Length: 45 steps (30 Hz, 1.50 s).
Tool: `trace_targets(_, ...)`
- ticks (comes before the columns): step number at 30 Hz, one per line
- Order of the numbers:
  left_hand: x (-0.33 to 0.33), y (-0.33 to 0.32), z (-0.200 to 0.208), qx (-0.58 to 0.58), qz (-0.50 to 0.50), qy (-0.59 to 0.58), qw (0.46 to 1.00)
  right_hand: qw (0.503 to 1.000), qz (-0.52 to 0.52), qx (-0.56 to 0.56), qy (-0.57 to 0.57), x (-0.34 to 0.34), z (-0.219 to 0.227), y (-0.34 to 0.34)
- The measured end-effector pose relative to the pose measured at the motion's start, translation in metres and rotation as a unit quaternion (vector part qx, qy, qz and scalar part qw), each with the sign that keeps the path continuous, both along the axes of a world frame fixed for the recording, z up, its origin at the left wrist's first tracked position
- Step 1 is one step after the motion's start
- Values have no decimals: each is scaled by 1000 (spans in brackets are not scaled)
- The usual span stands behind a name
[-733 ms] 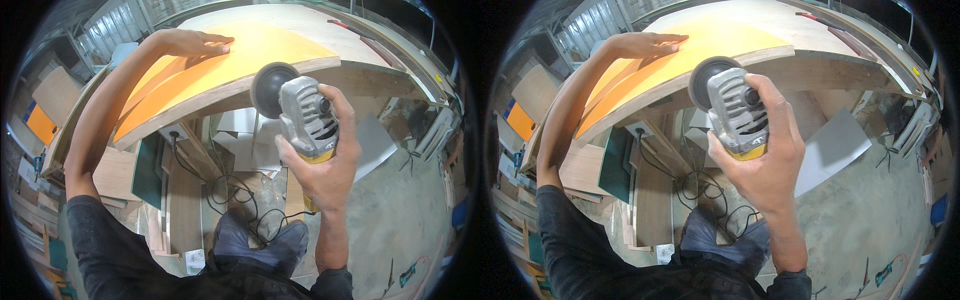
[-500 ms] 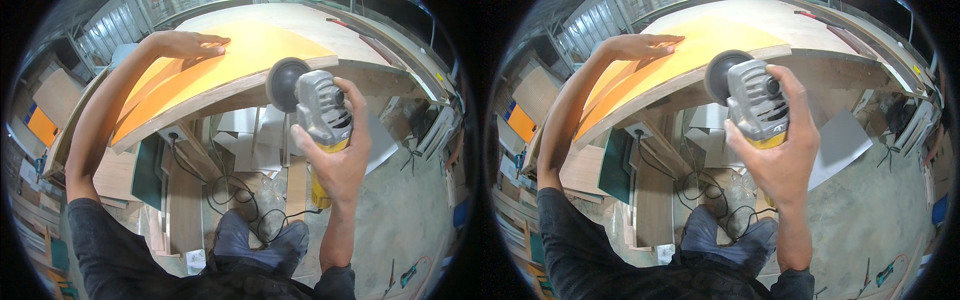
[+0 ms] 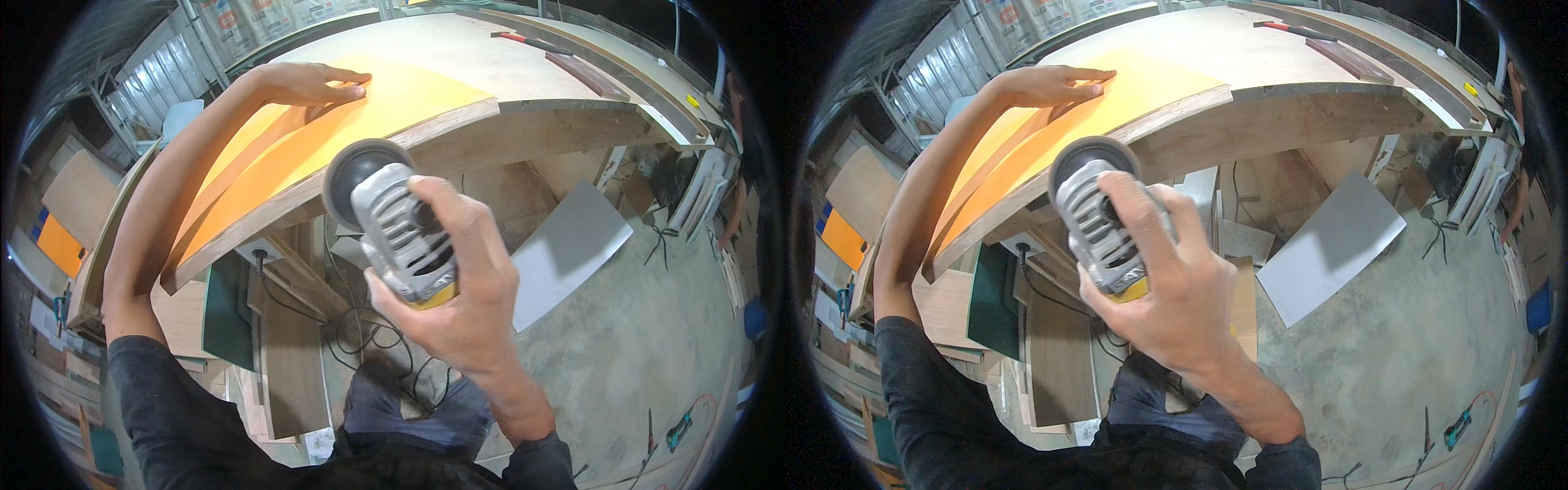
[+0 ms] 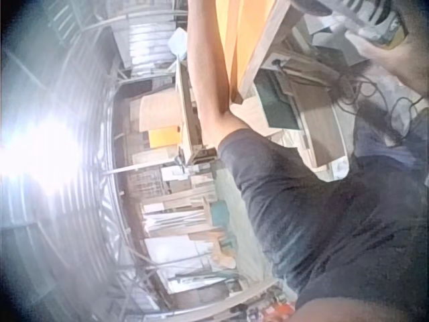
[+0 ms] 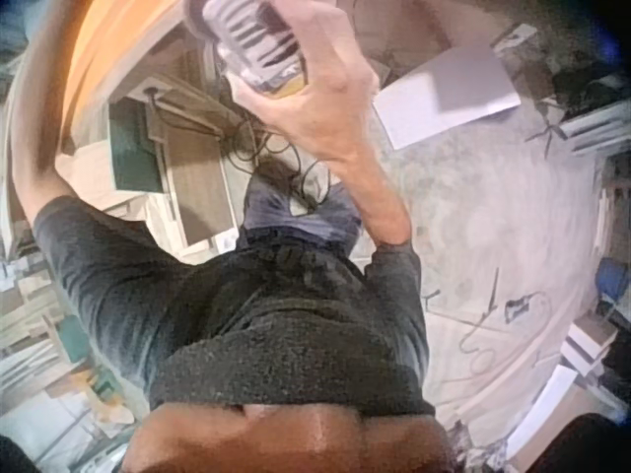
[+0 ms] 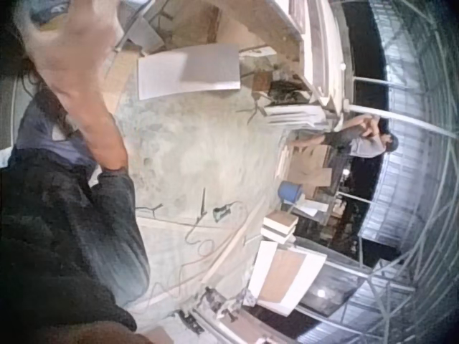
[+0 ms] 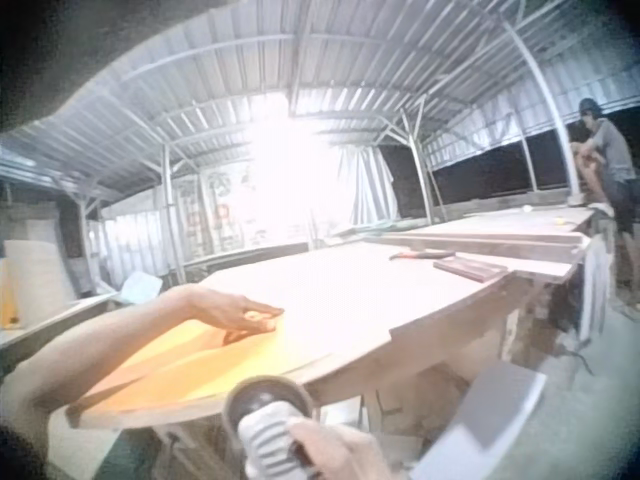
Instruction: The person sands the edge of a board using a power sander, then positions the board against other pieces of furniture and marks it with a pencil.
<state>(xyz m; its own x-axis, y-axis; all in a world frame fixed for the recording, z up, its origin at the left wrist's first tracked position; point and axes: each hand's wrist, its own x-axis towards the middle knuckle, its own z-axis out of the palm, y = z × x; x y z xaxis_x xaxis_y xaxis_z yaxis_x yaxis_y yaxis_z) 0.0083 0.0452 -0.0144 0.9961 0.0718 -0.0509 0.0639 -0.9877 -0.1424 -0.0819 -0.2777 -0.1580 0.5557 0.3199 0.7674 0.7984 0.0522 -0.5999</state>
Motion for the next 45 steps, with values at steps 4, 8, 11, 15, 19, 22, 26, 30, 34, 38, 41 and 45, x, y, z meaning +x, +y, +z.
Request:
trace_targets(4,-5,-8,6,8,8,21,1000,999,-16,48,-3,25,-3,-8)
trace_targets(8,-3,-10,7,25,5,27,999,995,-15,96,-2,43,-8,-10)
trace_targets(11,-3,-9,9,39,14,35,999,995,-22,95,8,53,-11,-15)
trace_targets(15,-1,-4,6,44,8,34,998,993,-23,116,-7,68,-14,-18)
trace_targets(19,3,-5,6,50,13,34,998,992,-65,97,-55,80,-10,-28)
trace_targets(22,2,-3,8,43,34,47,997,990,-21,128,50,81,-6,-28)
trace_targets(26,19,-14,22,38,7,65,997,992,-39,111,-36,83,-10,-37)
trace_targets(30,43,-24,9,-22,-5,43,999,999,10,37,6,46,-5,-22)
trace_targets(34,50,-27,6,16,5,39,999,1000,9,5,6,40,-6,-19)
trace_targets(38,48,-31,8,28,-1,39,999,999,-11,32,-3,55,-6,-25)
trace_targets(41,46,-32,8,33,-2,39,999,998,-12,55,0,70,-8,-29)
trace_targets(45,48,-37,12,36,10,56,998,998,-9,70,8,89,-9,-35)
